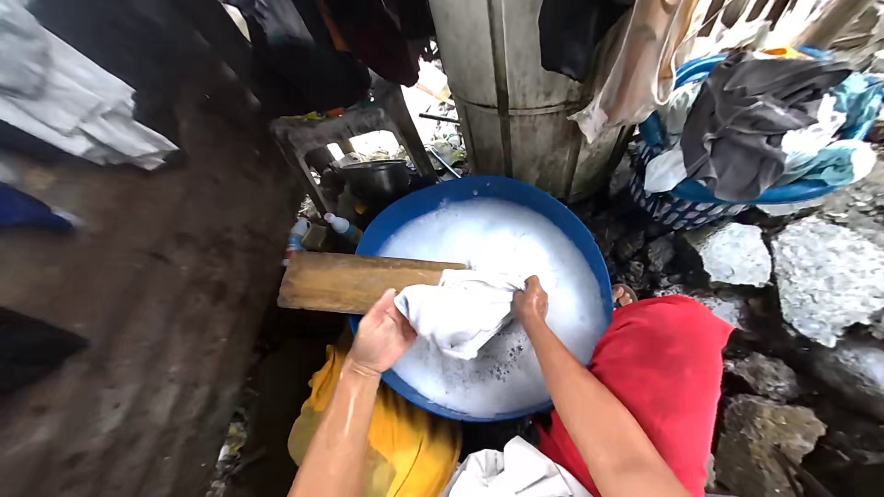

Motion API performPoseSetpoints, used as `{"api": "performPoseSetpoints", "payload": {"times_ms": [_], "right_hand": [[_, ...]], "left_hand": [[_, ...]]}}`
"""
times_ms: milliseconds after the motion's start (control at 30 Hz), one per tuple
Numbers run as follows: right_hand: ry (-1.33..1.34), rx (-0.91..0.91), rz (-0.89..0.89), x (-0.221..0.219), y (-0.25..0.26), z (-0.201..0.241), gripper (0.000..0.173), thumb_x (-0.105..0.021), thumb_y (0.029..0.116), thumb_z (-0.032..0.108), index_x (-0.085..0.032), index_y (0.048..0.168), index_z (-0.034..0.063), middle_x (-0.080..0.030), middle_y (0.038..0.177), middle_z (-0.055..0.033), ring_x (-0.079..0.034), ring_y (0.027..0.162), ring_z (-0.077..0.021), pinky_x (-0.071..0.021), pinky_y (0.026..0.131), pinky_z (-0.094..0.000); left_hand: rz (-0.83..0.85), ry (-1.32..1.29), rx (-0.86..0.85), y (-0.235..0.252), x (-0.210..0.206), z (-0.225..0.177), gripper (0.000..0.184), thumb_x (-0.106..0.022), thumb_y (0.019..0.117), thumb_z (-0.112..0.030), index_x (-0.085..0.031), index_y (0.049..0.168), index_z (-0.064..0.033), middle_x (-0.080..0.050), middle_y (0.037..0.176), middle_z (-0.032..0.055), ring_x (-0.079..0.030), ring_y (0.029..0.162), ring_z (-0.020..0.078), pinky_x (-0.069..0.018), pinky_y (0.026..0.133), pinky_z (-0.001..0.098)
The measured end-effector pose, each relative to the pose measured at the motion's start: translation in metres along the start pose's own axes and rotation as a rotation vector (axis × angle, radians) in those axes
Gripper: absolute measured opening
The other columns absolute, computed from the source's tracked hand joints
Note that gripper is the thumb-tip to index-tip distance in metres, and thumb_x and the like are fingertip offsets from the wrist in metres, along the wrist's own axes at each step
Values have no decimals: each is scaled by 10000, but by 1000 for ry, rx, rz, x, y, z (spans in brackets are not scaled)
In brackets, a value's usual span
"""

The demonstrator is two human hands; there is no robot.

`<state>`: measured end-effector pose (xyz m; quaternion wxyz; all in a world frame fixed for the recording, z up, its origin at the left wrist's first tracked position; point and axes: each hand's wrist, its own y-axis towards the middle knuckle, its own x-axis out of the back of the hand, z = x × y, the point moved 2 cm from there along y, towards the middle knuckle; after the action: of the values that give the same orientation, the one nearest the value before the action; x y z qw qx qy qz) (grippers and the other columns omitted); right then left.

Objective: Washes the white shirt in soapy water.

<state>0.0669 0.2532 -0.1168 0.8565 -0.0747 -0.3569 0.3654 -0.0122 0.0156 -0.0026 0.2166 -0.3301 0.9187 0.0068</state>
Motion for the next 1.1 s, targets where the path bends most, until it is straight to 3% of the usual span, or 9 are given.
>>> {"api": "performPoseSetpoints", "payload": {"times_ms": [100,267,400,533,633,733,800,967,1100], "right_hand": [[52,90,15,-7,4,4,440,-680,963,110,-557,1346,-68,-527,1374,-367,-533,1263,-537,-453,1016,-663],[151,422,300,8,-27,52,324,-669,950,113,-629,1200,-90,-645,1133,-300,-635,1031,-413,-519,889,-586],[79,277,674,-3,-69,68,585,-715,984,256,-488,1469,19,-578,1327,-295,-634,1065,-396,-543,869,-549],[461,229,571,-25,-77,65,312,-669,975,27,-567,1251,-75,-650,1022,-199,-664,822,-210,-587,750,-364],[683,304,517,-13,-76,72,126,-665,915,-98,-577,991,-49,-617,894,-104,-604,758,-139,-557,718,-322],[875,425,496,-7,-69,69,231,-621,828,-167,-559,819,55,-624,920,-34,-590,799,-105,-528,708,-310],[885,456,507,2,-62,68,243,-563,828,-164,-550,785,75,-626,993,-31,-586,859,-99,-523,739,-307],[899,222,67,42,-21,43,244,-495,813,-130,-471,809,113,-551,720,31,-501,580,-52,-439,526,-243],[766,208,-181,55,0,36,122,-523,889,-78,-508,860,40,-577,803,-27,-529,658,-78,-485,621,-269]], "left_hand": [[101,69,-93,-1,9,-16,534,-553,941,-649,-690,1204,-205,-736,1142,-25,-690,1078,109,-560,963,321],[45,314,-105,14,0,-16,522,-475,1006,-551,-516,1331,-145,-683,1166,-66,-642,1105,70,-512,1011,306],[-9,328,-123,20,-12,-19,515,-510,992,-525,-515,1324,-132,-684,1150,-40,-665,1059,103,-557,947,331],[-86,292,-197,15,-15,-36,423,-342,1065,-455,-495,1323,-156,-688,1148,-16,-685,1026,132,-589,884,353],[-281,-140,-328,14,11,-30,708,-130,1028,-673,-496,1372,-174,-667,1226,64,-667,1103,221,-580,902,433],[-596,-367,-78,26,23,8,826,-84,986,-749,-557,1263,-131,-687,1113,105,-681,976,251,-581,790,459],[-567,-400,-33,25,22,15,816,-110,1009,-717,-554,1290,-93,-679,1161,133,-673,1037,270,-571,853,482],[-378,-350,-325,6,38,-8,727,-80,1047,-594,-635,1168,-140,-717,1101,52,-683,1057,200,-569,925,451],[-236,-155,-237,-5,35,-25,597,-324,1030,-632,-653,1232,-175,-737,1116,28,-712,1024,163,-612,852,386]]}}
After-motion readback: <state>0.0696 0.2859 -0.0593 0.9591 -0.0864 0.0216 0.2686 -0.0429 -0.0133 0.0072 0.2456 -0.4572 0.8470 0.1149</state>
